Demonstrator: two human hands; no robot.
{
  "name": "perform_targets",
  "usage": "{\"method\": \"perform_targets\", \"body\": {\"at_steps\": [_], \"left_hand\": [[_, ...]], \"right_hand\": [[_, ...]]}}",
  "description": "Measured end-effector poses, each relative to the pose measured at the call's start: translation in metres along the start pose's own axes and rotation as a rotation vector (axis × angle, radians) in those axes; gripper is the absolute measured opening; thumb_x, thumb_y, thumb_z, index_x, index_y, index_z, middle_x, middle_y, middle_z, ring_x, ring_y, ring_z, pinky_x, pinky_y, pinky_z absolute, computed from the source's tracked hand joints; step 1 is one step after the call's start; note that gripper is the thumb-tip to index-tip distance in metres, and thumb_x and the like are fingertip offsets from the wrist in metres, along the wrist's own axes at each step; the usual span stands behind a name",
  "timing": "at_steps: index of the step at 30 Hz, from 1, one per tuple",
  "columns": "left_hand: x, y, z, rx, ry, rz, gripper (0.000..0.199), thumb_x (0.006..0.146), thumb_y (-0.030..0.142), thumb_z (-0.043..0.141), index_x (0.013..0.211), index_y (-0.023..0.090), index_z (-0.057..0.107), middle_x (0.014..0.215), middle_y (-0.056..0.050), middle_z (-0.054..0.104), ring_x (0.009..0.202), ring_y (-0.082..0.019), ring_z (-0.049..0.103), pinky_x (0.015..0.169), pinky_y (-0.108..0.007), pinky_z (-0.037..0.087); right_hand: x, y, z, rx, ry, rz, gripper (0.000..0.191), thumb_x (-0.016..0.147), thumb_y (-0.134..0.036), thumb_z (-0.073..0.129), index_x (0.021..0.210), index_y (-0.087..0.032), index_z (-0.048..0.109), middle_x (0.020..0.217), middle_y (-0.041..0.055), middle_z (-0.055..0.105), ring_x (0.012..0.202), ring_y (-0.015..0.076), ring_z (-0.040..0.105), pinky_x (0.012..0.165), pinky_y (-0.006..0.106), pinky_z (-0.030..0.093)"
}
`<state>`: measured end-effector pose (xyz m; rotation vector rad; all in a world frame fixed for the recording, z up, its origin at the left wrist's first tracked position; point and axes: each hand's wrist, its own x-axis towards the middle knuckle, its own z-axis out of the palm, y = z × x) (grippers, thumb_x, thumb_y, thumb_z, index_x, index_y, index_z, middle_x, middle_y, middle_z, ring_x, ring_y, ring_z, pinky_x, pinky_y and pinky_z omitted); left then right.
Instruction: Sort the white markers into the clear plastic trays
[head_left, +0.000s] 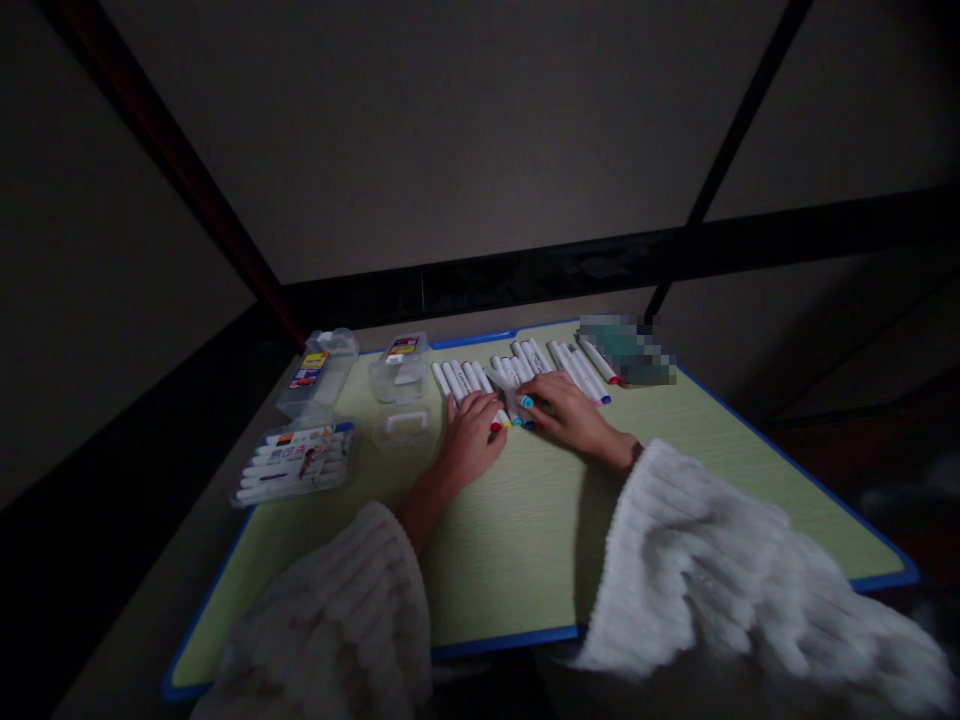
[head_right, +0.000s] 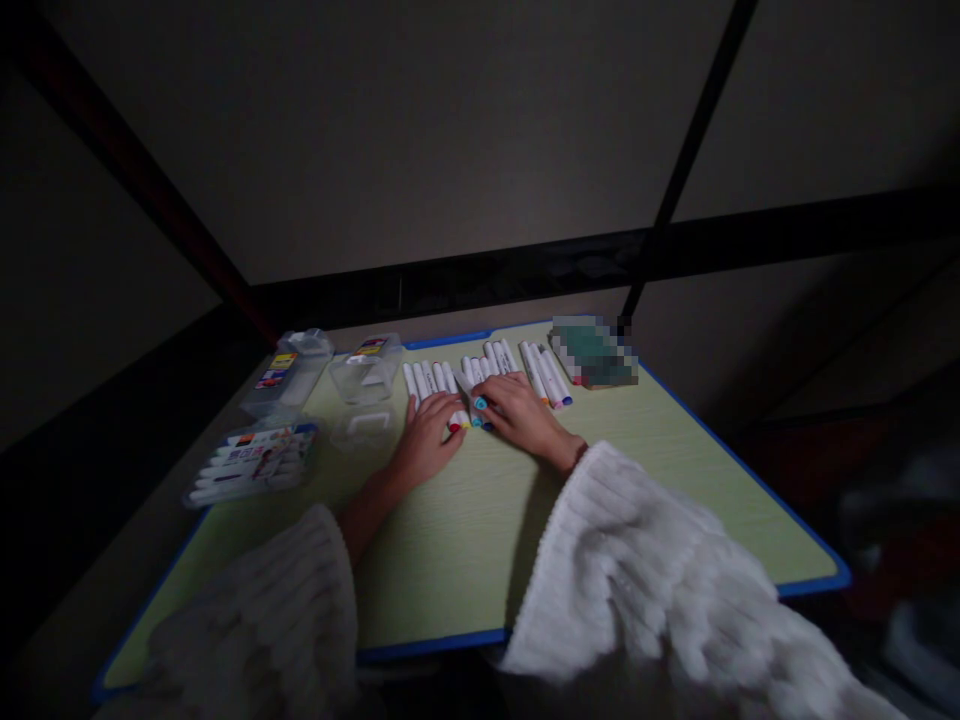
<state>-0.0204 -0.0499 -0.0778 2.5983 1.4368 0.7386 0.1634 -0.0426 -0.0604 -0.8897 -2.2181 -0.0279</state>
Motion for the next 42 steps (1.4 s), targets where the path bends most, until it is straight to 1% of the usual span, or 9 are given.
{"method": "perform_targets", "body": {"at_steps": [8,12,15,18,22,27,36,42], "left_hand": [[0.001,0.002,-0.001,-0.006,0.003,-0.028,0.032,0.075,0.022,0.051,0.107,0.02,0.053,0.123,-0.005,0.053,0.119,-0.023,0.038,0.107,-0.051,0.011],[0.0,0.004,-0.003,0.005,0.013,-0.058,0.034,0.071,0.016,0.051,0.104,0.021,0.055,0.123,-0.004,0.053,0.119,-0.023,0.038,0.107,-0.053,0.01],[0.001,0.004,-0.004,-0.004,0.023,-0.088,0.033,0.071,0.011,0.048,0.1,0.021,0.057,0.121,-0.004,0.054,0.119,-0.023,0.039,0.107,-0.053,0.011],[0.001,0.003,-0.005,-0.022,0.03,-0.102,0.035,0.072,0.008,0.042,0.102,0.021,0.057,0.12,-0.004,0.055,0.118,-0.022,0.04,0.107,-0.053,0.011],[0.002,0.002,-0.003,-0.043,0.032,-0.09,0.041,0.074,0.008,0.038,0.11,0.02,0.054,0.121,-0.004,0.055,0.118,-0.02,0.04,0.108,-0.051,0.009],[0.002,0.001,-0.002,-0.053,0.028,-0.083,0.047,0.074,0.008,0.036,0.117,0.02,0.05,0.121,-0.004,0.055,0.119,-0.02,0.039,0.107,-0.051,0.009],[0.003,0.002,-0.003,-0.02,-0.026,-0.089,0.042,0.076,0.008,0.037,0.11,0.022,0.057,0.124,-0.004,0.052,0.12,-0.021,0.037,0.107,-0.053,0.009],[0.003,0.003,-0.003,0.002,-0.033,-0.087,0.043,0.075,0.008,0.038,0.11,0.023,0.058,0.125,-0.005,0.05,0.121,-0.023,0.036,0.107,-0.054,0.01]], "right_hand": [[0.001,-0.002,0.002,-0.026,-0.03,0.004,0.013,0.085,-0.021,0.043,0.091,-0.017,0.054,0.08,0.0054,0.06,0.077,0.0186,0.055,0.075,0.031,0.036],[0.001,-0.003,0.002,-0.026,-0.079,-0.023,0.013,0.085,-0.02,0.043,0.092,-0.017,0.054,0.081,0.0054,0.06,0.079,0.0183,0.055,0.075,0.031,0.034],[0.001,-0.003,0.002,-0.027,-0.121,-0.056,0.013,0.085,-0.02,0.044,0.091,-0.017,0.055,0.082,0.0056,0.06,0.082,0.019,0.055,0.076,0.031,0.034],[0.002,-0.004,0.003,-0.025,-0.148,-0.079,0.013,0.085,-0.019,0.044,0.092,-0.017,0.055,0.082,0.0053,0.059,0.083,0.0188,0.054,0.076,0.031,0.033],[0.002,-0.004,0.005,-0.04,-0.171,-0.087,0.014,0.085,-0.02,0.045,0.092,-0.017,0.057,0.083,0.0055,0.059,0.083,0.019,0.053,0.076,0.031,0.033],[0.002,-0.004,0.006,-0.066,-0.2,-0.099,0.015,0.084,-0.019,0.047,0.093,-0.017,0.059,0.084,0.0059,0.059,0.084,0.0193,0.053,0.075,0.032,0.034],[0.002,-0.003,0.011,-0.084,-0.255,-0.101,0.019,0.082,-0.014,0.049,0.097,-0.018,0.061,0.088,0.007,0.059,0.088,0.0204,0.052,0.075,0.033,0.036],[0.002,-0.004,0.01,-0.081,-0.265,-0.091,0.019,0.081,-0.014,0.05,0.097,-0.017,0.061,0.088,0.0074,0.06,0.086,0.0206,0.053,0.075,0.033,0.036]]}}
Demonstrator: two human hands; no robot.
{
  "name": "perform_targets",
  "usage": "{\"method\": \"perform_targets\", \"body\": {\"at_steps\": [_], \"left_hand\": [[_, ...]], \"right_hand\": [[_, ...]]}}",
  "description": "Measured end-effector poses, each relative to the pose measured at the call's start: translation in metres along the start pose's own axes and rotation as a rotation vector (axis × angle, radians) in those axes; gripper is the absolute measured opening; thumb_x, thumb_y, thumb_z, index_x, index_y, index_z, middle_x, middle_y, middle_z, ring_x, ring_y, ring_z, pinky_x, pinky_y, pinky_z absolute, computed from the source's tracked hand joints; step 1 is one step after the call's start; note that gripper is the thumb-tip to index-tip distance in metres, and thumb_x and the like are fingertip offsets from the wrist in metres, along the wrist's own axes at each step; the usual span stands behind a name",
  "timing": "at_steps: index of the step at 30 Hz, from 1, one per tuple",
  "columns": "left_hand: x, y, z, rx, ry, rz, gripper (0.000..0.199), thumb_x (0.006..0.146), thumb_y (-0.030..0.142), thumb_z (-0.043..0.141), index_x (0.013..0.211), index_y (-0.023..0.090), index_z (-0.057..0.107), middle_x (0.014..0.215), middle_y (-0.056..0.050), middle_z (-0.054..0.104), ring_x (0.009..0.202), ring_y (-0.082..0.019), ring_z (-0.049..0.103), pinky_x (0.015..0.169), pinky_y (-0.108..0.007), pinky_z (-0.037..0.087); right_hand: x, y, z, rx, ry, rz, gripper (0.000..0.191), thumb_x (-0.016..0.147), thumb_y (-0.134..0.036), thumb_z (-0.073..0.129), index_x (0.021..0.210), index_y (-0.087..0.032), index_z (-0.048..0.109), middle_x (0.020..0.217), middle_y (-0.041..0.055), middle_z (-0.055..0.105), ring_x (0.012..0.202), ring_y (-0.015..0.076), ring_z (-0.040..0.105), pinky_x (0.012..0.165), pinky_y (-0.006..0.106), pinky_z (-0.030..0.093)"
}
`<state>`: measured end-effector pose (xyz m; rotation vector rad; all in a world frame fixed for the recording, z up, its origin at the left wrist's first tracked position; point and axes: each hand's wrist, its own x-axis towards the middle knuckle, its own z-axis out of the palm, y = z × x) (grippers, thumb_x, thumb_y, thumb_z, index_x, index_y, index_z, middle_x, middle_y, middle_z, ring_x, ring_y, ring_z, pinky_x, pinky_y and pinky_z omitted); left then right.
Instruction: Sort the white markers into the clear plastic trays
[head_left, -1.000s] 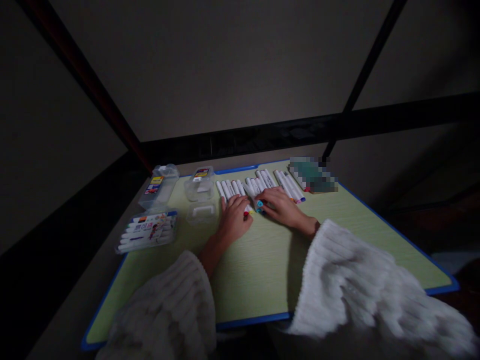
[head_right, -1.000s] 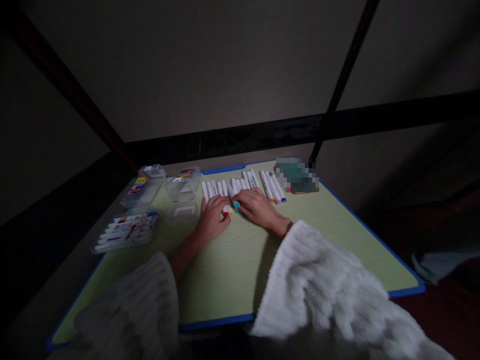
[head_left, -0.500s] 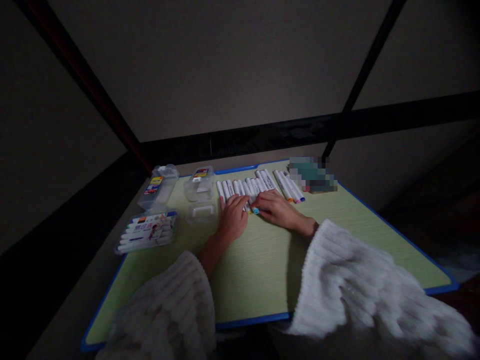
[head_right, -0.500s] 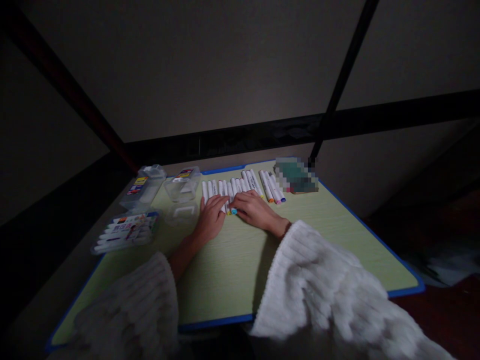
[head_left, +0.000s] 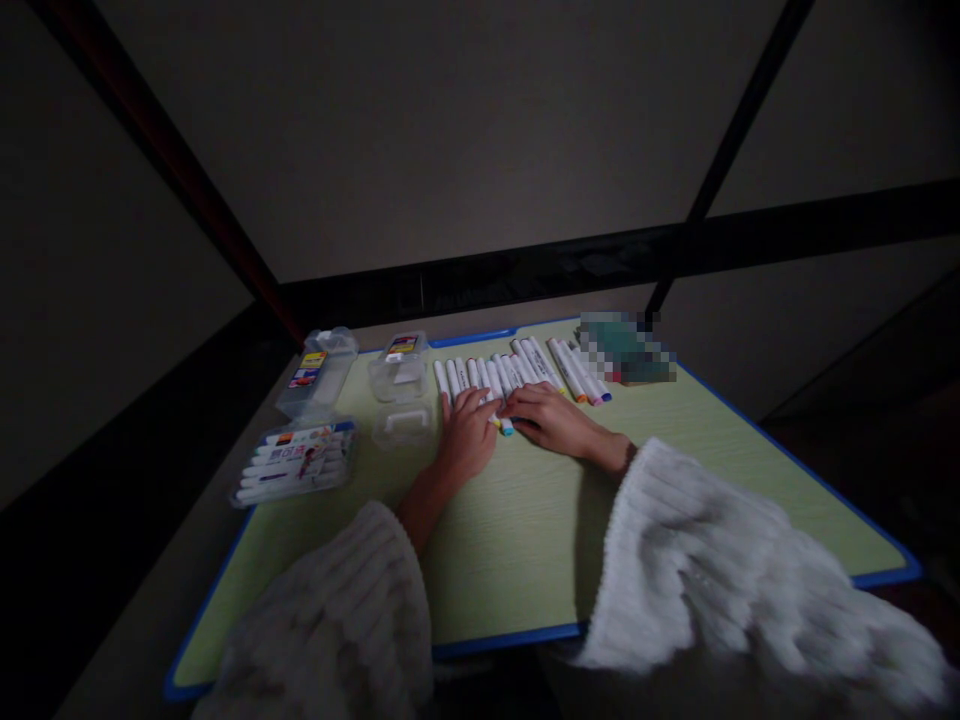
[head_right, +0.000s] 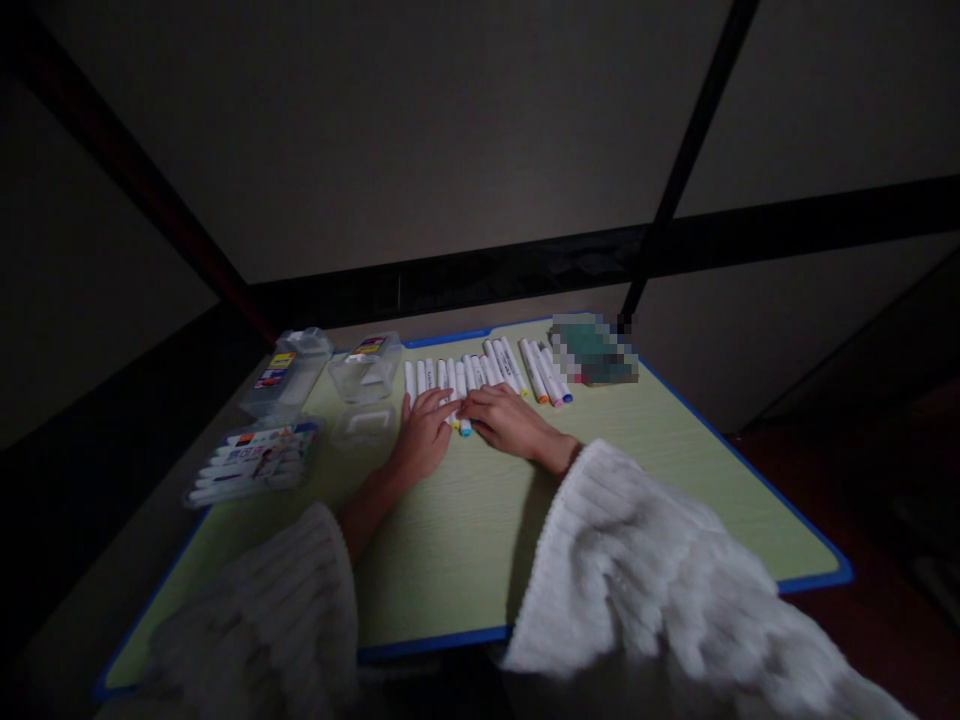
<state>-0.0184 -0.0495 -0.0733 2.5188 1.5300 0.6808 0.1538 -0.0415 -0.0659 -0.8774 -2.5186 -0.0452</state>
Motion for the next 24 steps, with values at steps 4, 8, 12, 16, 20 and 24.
{"method": "perform_targets", "body": {"at_steps": [4,8,12,16,20,24], "left_hand": [[-0.001,0.0,0.0,0.043,0.007,-0.009,0.043,0.076,0.01,0.038,0.112,0.024,0.056,0.129,-0.006,0.046,0.124,-0.023,0.031,0.105,-0.057,0.009],[-0.002,0.0,0.001,0.091,0.006,-0.027,0.043,0.077,0.013,0.04,0.116,0.025,0.053,0.135,-0.007,0.038,0.128,-0.027,0.024,0.102,-0.062,0.008],[-0.001,-0.001,0.002,0.103,-0.011,-0.036,0.044,0.077,0.017,0.041,0.119,0.027,0.049,0.138,-0.007,0.035,0.129,-0.028,0.022,0.101,-0.063,0.009],[-0.001,0.0,0.002,0.098,-0.013,-0.052,0.045,0.077,0.016,0.041,0.12,0.026,0.049,0.136,-0.007,0.037,0.129,-0.027,0.024,0.103,-0.061,0.009],[-0.001,0.0,0.002,0.07,0.025,-0.072,0.051,0.076,0.013,0.038,0.125,0.023,0.043,0.135,-0.008,0.039,0.128,-0.025,0.027,0.104,-0.059,0.01],[0.0,-0.002,0.003,0.031,0.085,-0.092,0.054,0.074,0.01,0.036,0.127,0.021,0.041,0.133,-0.008,0.041,0.126,-0.023,0.03,0.104,-0.057,0.011]], "right_hand": [[0.0,0.001,0.001,-0.004,-0.01,0.001,0.018,0.082,-0.015,0.05,0.097,-0.017,0.06,0.089,0.0073,0.06,0.087,0.0208,0.053,0.076,0.033,0.035],[0.0,0.001,0.001,0.001,-0.01,0.002,0.019,0.082,-0.014,0.049,0.097,-0.017,0.06,0.09,0.0075,0.061,0.088,0.0206,0.053,0.076,0.033,0.035],[0.0,0.001,0.001,0.006,-0.006,0.003,0.019,0.082,-0.014,0.049,0.096,-0.017,0.06,0.089,0.0072,0.061,0.087,0.0202,0.054,0.077,0.033,0.035],[0.0,0.001,0.0,0.01,-0.009,0.007,0.018,0.082,-0.015,0.049,0.095,-0.016,0.06,0.089,0.0071,0.061,0.087,0.0203,0.054,0.078,0.033,0.034],[0.0,-0.001,-0.002,0.056,0.008,0.004,0.021,0.085,-0.016,0.045,0.1,-0.016,0.058,0.091,0.0072,0.061,0.089,0.0195,0.054,0.079,0.032,0.035],[-0.001,0.006,-0.009,0.039,0.086,0.066,0.021,0.084,-0.015,0.043,0.099,-0.015,0.059,0.091,0.0077,0.061,0.089,0.0202,0.054,0.078,0.032,0.036]]}}
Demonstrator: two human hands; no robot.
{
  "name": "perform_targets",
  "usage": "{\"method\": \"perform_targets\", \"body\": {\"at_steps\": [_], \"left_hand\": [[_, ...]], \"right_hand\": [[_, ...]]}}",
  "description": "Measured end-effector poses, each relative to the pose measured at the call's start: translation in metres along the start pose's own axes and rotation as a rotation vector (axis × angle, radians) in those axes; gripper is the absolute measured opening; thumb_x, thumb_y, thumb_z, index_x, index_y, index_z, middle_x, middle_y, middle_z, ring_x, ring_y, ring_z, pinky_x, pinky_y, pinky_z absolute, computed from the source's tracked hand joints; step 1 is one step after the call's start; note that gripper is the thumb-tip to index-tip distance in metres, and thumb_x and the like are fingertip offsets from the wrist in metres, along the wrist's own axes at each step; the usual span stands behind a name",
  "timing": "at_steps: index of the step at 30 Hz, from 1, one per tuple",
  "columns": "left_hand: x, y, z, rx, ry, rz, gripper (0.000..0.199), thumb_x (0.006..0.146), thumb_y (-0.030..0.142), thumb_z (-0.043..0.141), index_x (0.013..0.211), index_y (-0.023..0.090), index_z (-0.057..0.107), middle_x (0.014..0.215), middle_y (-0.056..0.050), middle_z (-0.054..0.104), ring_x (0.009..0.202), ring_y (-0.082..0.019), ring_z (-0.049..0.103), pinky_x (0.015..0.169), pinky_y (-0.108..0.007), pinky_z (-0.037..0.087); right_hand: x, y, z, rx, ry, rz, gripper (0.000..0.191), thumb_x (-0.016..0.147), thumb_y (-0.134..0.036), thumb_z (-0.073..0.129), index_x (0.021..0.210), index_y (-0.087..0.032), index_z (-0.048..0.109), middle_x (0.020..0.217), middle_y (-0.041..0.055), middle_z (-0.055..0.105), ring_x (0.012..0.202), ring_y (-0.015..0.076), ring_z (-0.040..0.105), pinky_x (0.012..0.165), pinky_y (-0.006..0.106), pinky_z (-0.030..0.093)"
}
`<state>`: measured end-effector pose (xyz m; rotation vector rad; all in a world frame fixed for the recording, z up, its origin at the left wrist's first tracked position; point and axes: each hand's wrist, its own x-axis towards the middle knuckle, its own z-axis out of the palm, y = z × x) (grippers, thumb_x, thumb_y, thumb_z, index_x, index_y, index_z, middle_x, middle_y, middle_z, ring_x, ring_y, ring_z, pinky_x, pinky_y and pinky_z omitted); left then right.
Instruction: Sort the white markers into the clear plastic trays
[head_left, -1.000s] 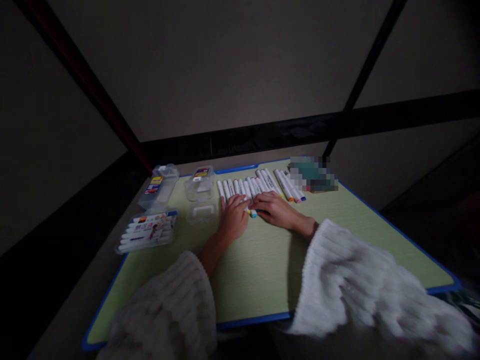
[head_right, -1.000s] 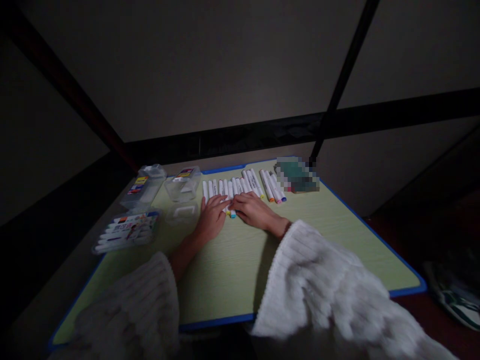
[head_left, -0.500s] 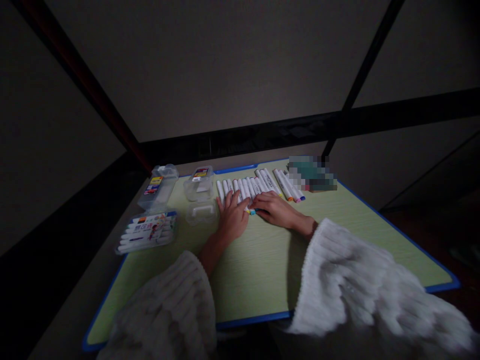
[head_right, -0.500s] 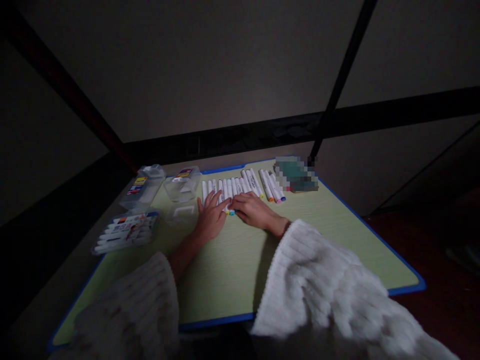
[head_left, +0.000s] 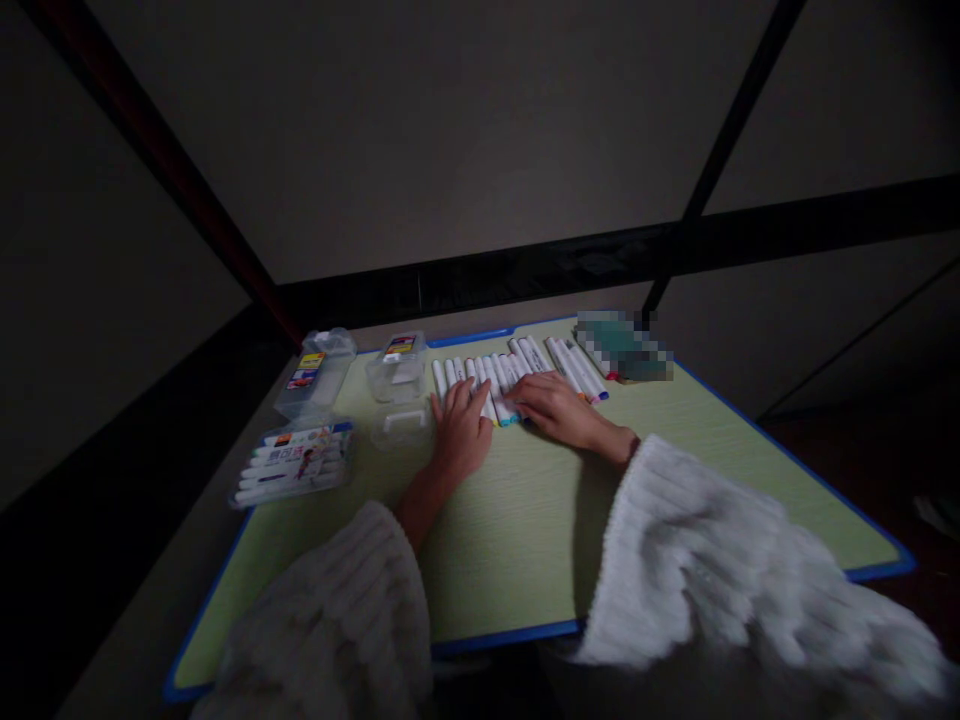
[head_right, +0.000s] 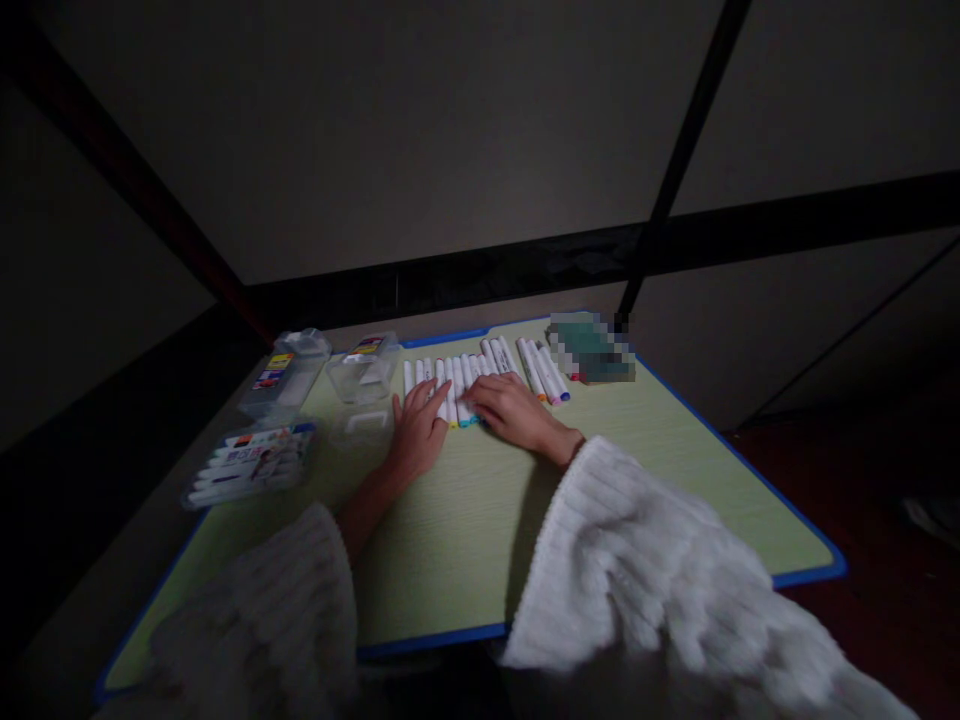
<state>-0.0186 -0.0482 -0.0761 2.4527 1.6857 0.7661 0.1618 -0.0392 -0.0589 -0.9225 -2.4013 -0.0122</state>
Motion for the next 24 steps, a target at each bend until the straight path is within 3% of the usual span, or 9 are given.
{"method": "perform_targets", "body": {"at_steps": [3,7,10,12,24], "left_hand": [[0.0,-0.002,-0.001,-0.037,0.041,-0.017,0.055,0.073,0.009,0.035,0.126,0.02,0.043,0.13,-0.008,0.043,0.124,-0.022,0.033,0.105,-0.055,0.011],[0.0,-0.006,-0.001,-0.088,0.089,-0.031,0.056,0.071,0.007,0.035,0.124,0.02,0.045,0.127,-0.009,0.046,0.122,-0.023,0.035,0.106,-0.055,0.011],[-0.001,-0.008,-0.001,-0.116,0.107,-0.025,0.056,0.07,0.006,0.035,0.123,0.019,0.046,0.126,-0.009,0.047,0.12,-0.024,0.037,0.105,-0.056,0.012],[-0.001,-0.009,-0.001,-0.124,0.115,-0.019,0.056,0.069,0.006,0.036,0.122,0.018,0.047,0.125,-0.01,0.047,0.12,-0.025,0.038,0.105,-0.056,0.012],[-0.002,-0.012,-0.003,-0.176,0.196,-0.017,0.054,0.067,0.007,0.035,0.118,0.015,0.05,0.122,-0.011,0.05,0.121,-0.025,0.037,0.105,-0.054,0.015]], "right_hand": [[-0.004,0.015,-0.01,-0.081,0.121,0.175,0.021,0.08,-0.012,0.044,0.094,-0.014,0.06,0.089,0.0085,0.061,0.085,0.0214,0.054,0.074,0.032,0.036],[-0.017,0.039,-0.024,-0.248,0.284,0.541,0.02,0.074,-0.015,0.048,0.088,-0.014,0.063,0.086,0.0077,0.059,0.075,0.0198,0.054,0.066,0.03,0.035],[-0.028,0.048,-0.033,-0.419,0.302,0.804,0.018,0.074,-0.019,0.048,0.079,-0.016,0.065,0.085,0.0085,0.059,0.079,0.0227,0.053,0.063,0.03,0.032],[-0.033,0.049,-0.037,-0.486,0.276,0.904,0.019,0.074,-0.022,0.048,0.078,-0.016,0.066,0.087,0.0098,0.059,0.083,0.0246,0.052,0.064,0.031,0.032],[-0.037,0.05,-0.027,-0.542,0.115,1.027,0.024,0.074,-0.027,0.049,0.088,-0.017,0.067,0.095,0.0117,0.058,0.088,0.0253,0.052,0.071,0.035,0.033]]}}
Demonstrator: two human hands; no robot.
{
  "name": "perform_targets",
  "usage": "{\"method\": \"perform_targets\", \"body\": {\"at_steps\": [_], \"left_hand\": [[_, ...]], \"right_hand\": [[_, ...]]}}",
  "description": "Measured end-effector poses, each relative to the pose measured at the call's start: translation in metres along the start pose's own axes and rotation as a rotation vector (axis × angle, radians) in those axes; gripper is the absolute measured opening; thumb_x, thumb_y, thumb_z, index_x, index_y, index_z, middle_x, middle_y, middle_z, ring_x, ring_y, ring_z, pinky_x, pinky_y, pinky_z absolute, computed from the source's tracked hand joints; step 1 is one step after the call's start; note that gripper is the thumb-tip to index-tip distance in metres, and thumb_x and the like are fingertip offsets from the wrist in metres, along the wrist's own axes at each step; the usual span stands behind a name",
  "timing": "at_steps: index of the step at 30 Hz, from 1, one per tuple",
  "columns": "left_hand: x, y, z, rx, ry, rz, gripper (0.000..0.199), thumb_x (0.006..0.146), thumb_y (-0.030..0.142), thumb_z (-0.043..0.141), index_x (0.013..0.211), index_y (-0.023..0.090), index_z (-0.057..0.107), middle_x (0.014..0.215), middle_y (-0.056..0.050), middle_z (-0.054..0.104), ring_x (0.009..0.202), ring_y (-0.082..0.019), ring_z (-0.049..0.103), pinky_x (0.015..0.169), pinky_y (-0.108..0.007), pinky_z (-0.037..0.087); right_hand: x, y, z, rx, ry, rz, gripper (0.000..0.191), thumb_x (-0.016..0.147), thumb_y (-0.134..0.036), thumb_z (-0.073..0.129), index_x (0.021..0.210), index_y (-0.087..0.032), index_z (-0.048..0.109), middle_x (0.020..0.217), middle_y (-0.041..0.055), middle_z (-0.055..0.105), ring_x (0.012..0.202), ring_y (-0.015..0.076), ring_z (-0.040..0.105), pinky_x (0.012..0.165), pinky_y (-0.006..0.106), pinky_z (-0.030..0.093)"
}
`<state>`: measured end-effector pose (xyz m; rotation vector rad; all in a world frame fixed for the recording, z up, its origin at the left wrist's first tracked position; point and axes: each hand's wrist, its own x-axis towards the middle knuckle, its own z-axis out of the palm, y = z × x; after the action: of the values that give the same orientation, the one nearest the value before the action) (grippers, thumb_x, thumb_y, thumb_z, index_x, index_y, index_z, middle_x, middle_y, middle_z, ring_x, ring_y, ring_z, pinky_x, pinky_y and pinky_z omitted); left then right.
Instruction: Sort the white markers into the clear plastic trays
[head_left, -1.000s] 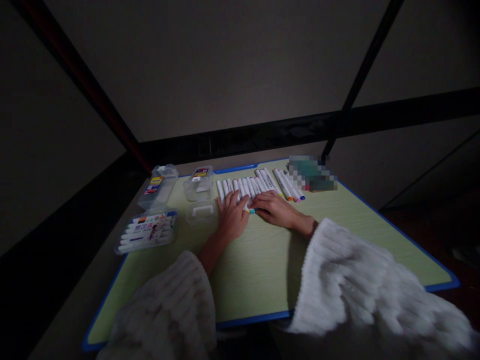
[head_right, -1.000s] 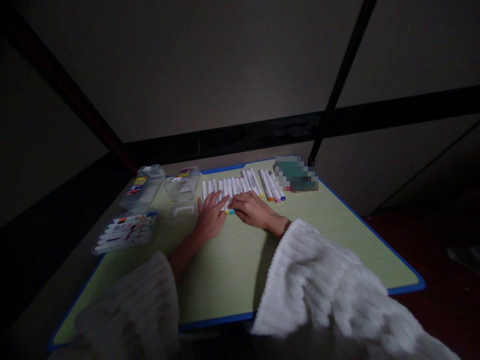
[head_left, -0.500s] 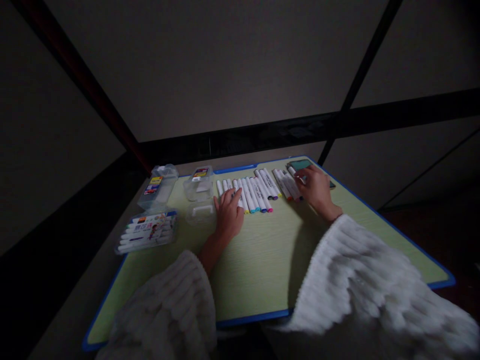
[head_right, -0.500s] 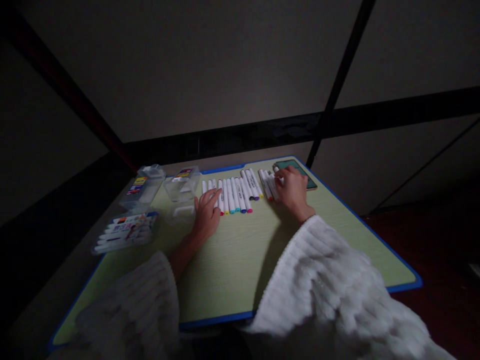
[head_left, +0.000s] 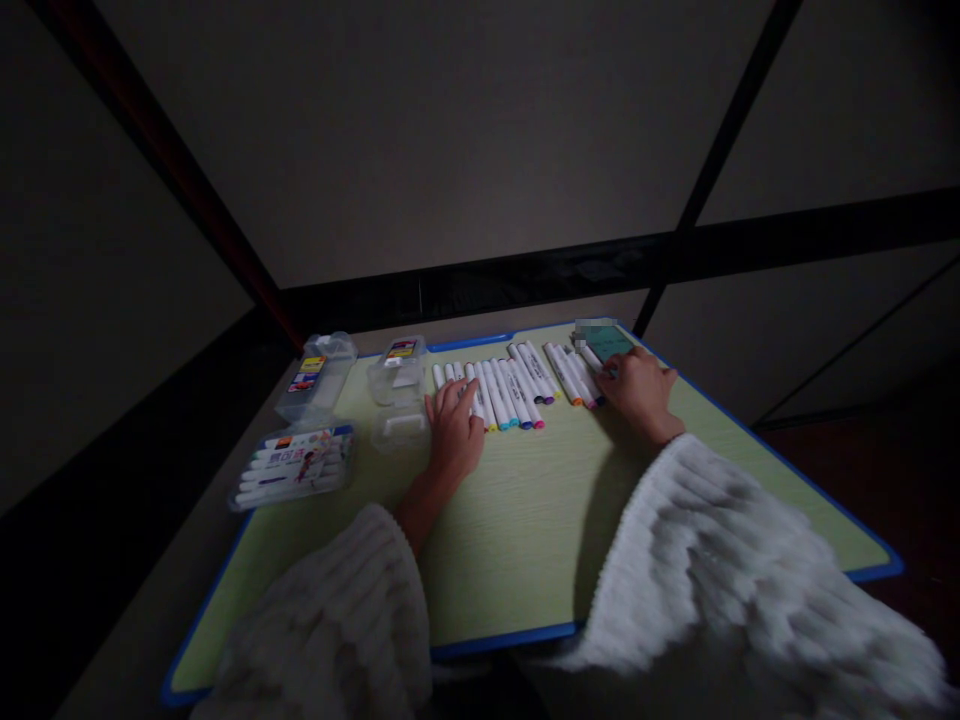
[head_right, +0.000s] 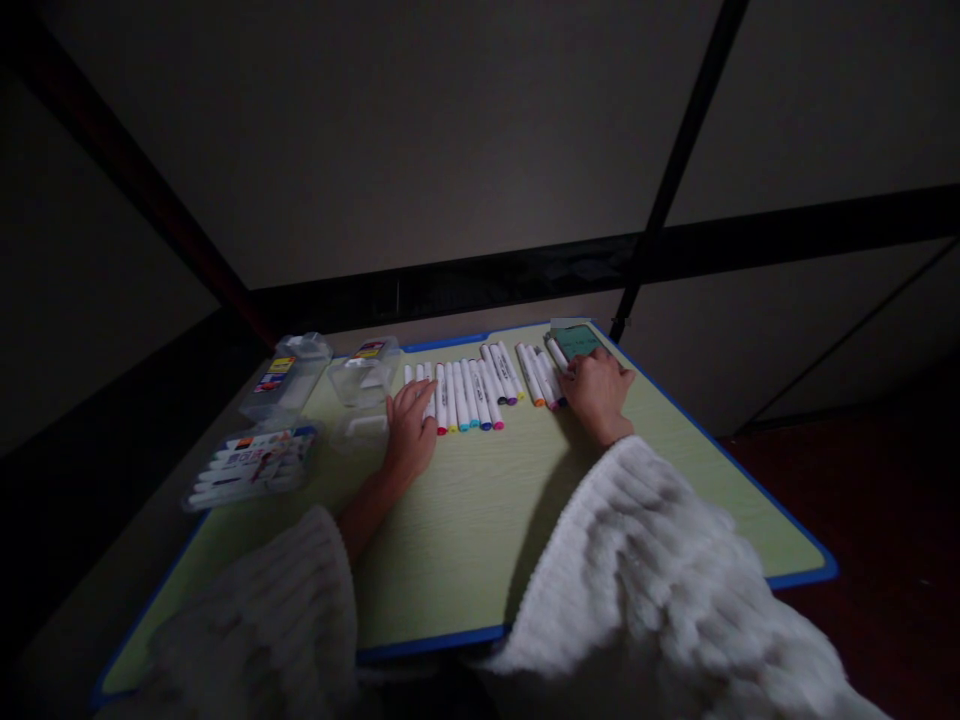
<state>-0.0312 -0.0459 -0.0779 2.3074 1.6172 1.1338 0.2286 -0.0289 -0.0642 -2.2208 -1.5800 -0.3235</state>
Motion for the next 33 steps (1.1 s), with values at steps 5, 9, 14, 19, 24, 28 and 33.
{"method": "perform_targets", "body": {"at_steps": [5,9,14,19,24,28,33], "left_hand": [[0.003,-0.007,0.003,-0.056,0.096,0.046,0.056,0.065,0.007,0.033,0.118,0.012,0.05,0.119,-0.011,0.051,0.119,-0.024,0.038,0.105,-0.05,0.021],[0.006,-0.013,0.0,-0.129,0.219,0.109,0.055,0.063,0.006,0.032,0.115,0.012,0.053,0.114,-0.011,0.052,0.113,-0.022,0.041,0.102,-0.042,0.03],[0.006,-0.013,-0.004,-0.197,0.268,0.151,0.056,0.063,0.005,0.031,0.114,0.014,0.052,0.113,-0.009,0.051,0.112,-0.02,0.043,0.101,-0.039,0.033],[0.005,-0.011,-0.003,-0.199,0.249,0.186,0.056,0.063,0.003,0.03,0.112,0.014,0.053,0.11,-0.009,0.052,0.111,-0.019,0.043,0.101,-0.038,0.034],[0.004,-0.009,-0.003,-0.202,0.212,0.161,0.055,0.063,0.003,0.03,0.112,0.013,0.053,0.112,-0.009,0.051,0.112,-0.019,0.043,0.102,-0.038,0.034],[0.004,-0.008,-0.005,-0.199,0.189,0.14,0.056,0.063,0.003,0.031,0.113,0.015,0.052,0.113,-0.008,0.05,0.113,-0.019,0.043,0.103,-0.038,0.034],[0.004,-0.008,-0.005,-0.224,0.181,0.155,0.055,0.064,0.002,0.03,0.114,0.013,0.051,0.114,-0.01,0.05,0.113,-0.02,0.043,0.102,-0.039,0.033]], "right_hand": [[0.0,0.0,0.001,-0.04,-0.031,0.023,0.024,0.075,-0.026,0.048,0.089,-0.017,0.066,0.097,0.012,0.058,0.09,0.0257,0.051,0.072,0.037,0.032],[-0.001,-0.001,0.001,-0.071,-0.048,0.022,0.024,0.075,-0.026,0.048,0.088,-0.016,0.065,0.096,0.0125,0.058,0.092,0.0262,0.05,0.073,0.037,0.032],[-0.001,-0.001,0.002,-0.094,-0.067,0.007,0.025,0.075,-0.029,0.048,0.084,-0.015,0.066,0.094,0.0127,0.057,0.092,0.0272,0.05,0.072,0.038,0.032],[-0.002,-0.001,0.001,-0.095,-0.068,-0.005,0.026,0.074,-0.032,0.049,0.081,-0.013,0.066,0.094,0.0143,0.058,0.091,0.0283,0.052,0.072,0.039,0.033],[-0.002,-0.003,0.0,-0.083,-0.052,0.004,0.024,0.073,-0.029,0.049,0.078,-0.013,0.066,0.092,0.0143,0.06,0.085,0.0279,0.055,0.07,0.039,0.034],[-0.002,-0.005,-0.001,-0.084,-0.039,0.018,0.023,0.072,-0.026,0.049,0.078,-0.012,0.065,0.091,0.0149,0.06,0.082,0.0273,0.056,0.069,0.038,0.034],[-0.002,-0.007,-0.006,-0.078,-0.006,0.024,0.022,0.072,-0.023,0.047,0.078,-0.012,0.065,0.092,0.0143,0.058,0.08,0.0259,0.055,0.068,0.037,0.034]]}}
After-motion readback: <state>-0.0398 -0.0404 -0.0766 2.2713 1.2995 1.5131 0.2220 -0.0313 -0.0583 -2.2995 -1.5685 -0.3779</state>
